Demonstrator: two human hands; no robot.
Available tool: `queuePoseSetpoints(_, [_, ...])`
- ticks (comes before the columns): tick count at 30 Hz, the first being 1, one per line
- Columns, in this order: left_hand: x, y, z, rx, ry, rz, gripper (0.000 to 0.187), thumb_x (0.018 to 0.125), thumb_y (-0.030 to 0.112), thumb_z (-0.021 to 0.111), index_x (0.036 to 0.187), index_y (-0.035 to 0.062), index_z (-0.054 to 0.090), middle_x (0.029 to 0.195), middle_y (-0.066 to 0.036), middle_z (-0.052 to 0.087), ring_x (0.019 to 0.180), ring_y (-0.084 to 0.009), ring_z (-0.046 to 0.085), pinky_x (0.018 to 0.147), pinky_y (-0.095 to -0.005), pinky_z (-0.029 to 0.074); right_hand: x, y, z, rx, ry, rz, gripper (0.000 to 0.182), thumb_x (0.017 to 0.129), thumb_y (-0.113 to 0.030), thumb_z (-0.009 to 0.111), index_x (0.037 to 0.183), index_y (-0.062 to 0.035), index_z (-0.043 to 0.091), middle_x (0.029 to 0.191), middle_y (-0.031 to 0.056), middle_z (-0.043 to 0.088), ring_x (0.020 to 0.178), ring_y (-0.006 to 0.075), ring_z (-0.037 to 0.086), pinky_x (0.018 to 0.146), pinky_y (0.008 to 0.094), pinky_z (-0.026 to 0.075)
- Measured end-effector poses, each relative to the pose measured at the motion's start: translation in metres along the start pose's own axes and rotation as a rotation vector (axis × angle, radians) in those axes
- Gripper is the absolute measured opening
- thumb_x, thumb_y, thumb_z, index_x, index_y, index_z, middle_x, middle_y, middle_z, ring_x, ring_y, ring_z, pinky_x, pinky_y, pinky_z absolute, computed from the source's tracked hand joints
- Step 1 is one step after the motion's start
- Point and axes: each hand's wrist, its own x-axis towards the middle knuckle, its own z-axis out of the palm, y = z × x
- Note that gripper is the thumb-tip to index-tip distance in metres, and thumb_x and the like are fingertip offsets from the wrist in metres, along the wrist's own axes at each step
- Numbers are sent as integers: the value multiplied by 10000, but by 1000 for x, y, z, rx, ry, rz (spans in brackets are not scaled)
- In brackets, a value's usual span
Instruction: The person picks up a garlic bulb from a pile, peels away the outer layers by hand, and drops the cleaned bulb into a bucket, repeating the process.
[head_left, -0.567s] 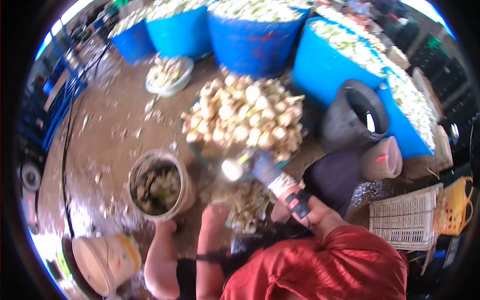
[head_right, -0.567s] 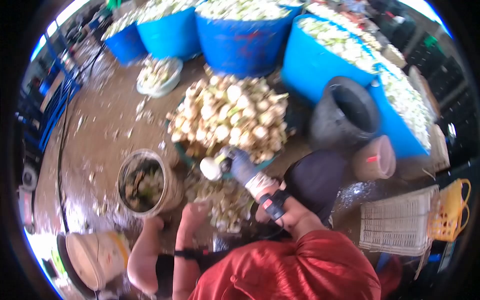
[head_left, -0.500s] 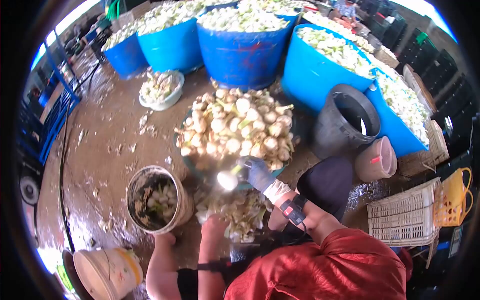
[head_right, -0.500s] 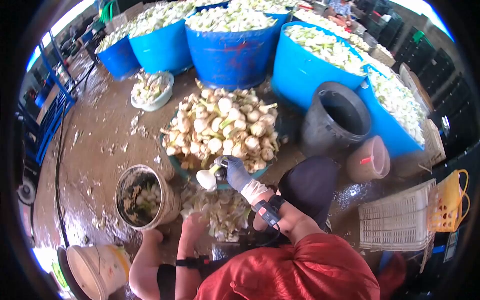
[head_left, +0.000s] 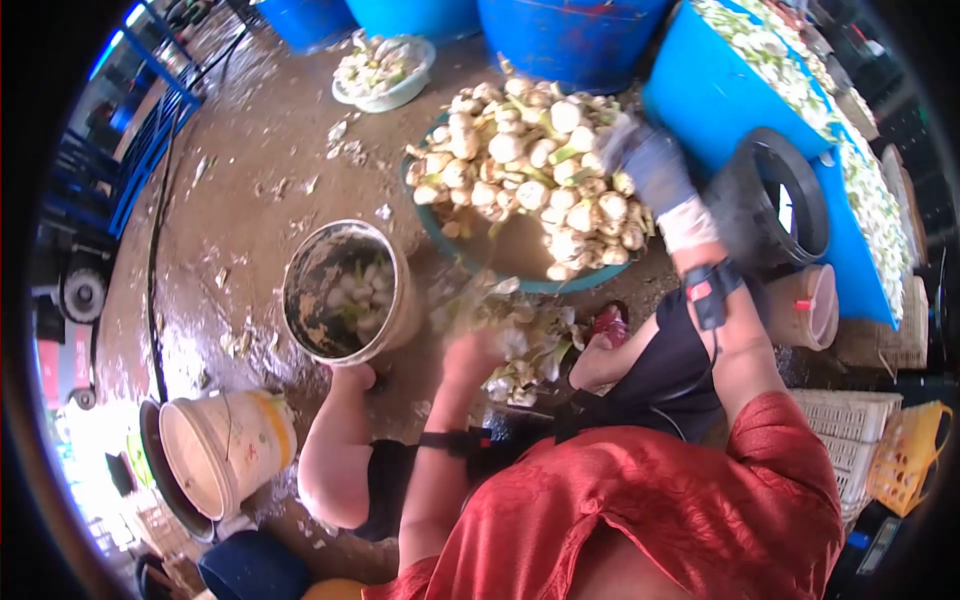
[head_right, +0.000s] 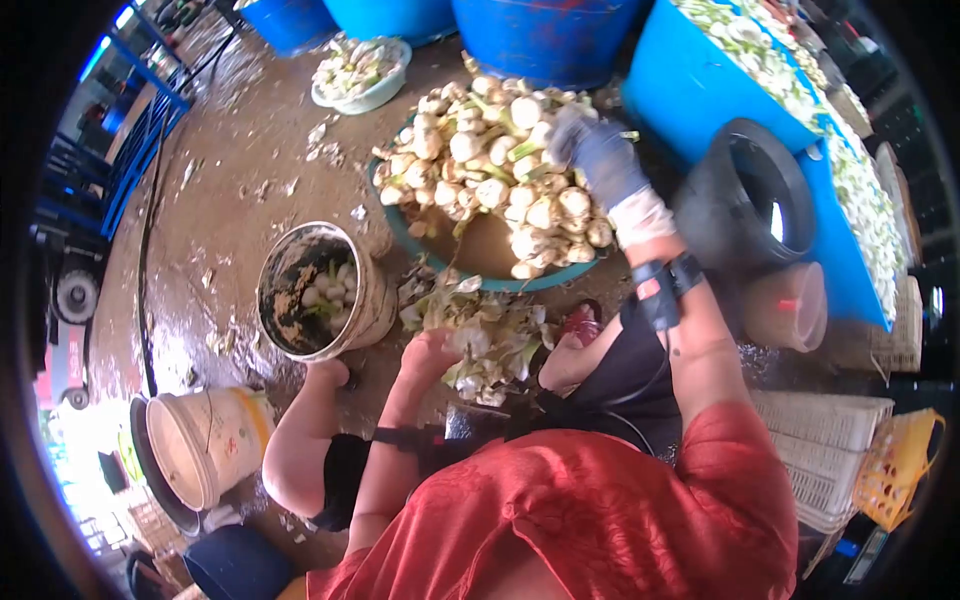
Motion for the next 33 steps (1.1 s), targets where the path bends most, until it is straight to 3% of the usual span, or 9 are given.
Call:
queuePoseSetpoints(3, [1,3,2,-88,86,-21,468,715,267,687,1138,82,611,967,-180,658,914,-340,625,802,-420,488,-39,29,89,83,-473,348,136,859,-166,574,788,-72,642,732,25,641,633,111,589,613,253,489])
queuePoseSetpoints(5, [-1,9,-3,-116,302,85,496,722,270,702,1112,-17,592,1059,-207,624,989,-349,598,862,-387,471,-59,86,153,-299,-503,335,349,754,-385,710,789,-49,622,759,143,635,714,318,596,663,373,481])
queuePoseSetpoints(6, [0,9,-5,-114,303,77,496,722,270,702,1112,-17,592,1059,-207,624,989,-349,598,862,-387,471,-64,98,177,-204,-440,499,265,789,-261,700,758,-60,530,652,20,525,580,155,521,571,309,467])
queuePoseSetpoints(13, [-4,26,-28,-287,176,-3,392,772,222,681,1093,13,595,990,-204,639,838,-340,635,735,-392,497,-23,148,245,404,245,1123,153,732,-167,761,814,-62,686,608,56,568,515,164,482,503,332,401])
queuePoseSetpoints(16, [-6,32,-37,-346,163,-5,375,774,210,678,1080,11,594,958,-192,643,774,-310,643,697,-382,501,-22,205,260,-975,-433,415,110,802,-216,644,842,-130,699,757,85,686,690,237,660,581,345,479])
queuePoseSetpoints(19, [-4,27,-33,-377,181,8,393,772,218,685,1085,-1,595,955,-159,646,722,-234,635,669,-336,501,-57,203,244,-1229,-676,153,86,761,-210,632,816,-201,696,759,31,694,705,187,673,586,369,487])
queuePoseSetpoints(26, [7,26,-27,-614,195,-104,407,796,208,666,1086,-67,589,887,-107,665,706,-144,619,665,-269,502,-123,225,202,-403,-669,317,204,825,-232,571,885,-48,636,814,186,657,769,287,654,578,427,459])
queuePoseSetpoints(28, [8,23,-27,-620,233,-75,376,812,195,649,1068,-75,594,845,-93,663,695,-129,617,638,-253,500,-119,178,202,-294,-57,591,136,869,-98,548,864,31,590,662,112,611,569,192,580,514,306,454])
queuePoseSetpoints(33, [9,30,-38,-979,132,-247,367,862,239,614,1087,-49,585,863,-103,647,687,-124,604,593,-239,486,-111,70,180,-470,123,321,268,864,-231,605,1029,-23,639,952,201,651,874,357,629,783,393,494])
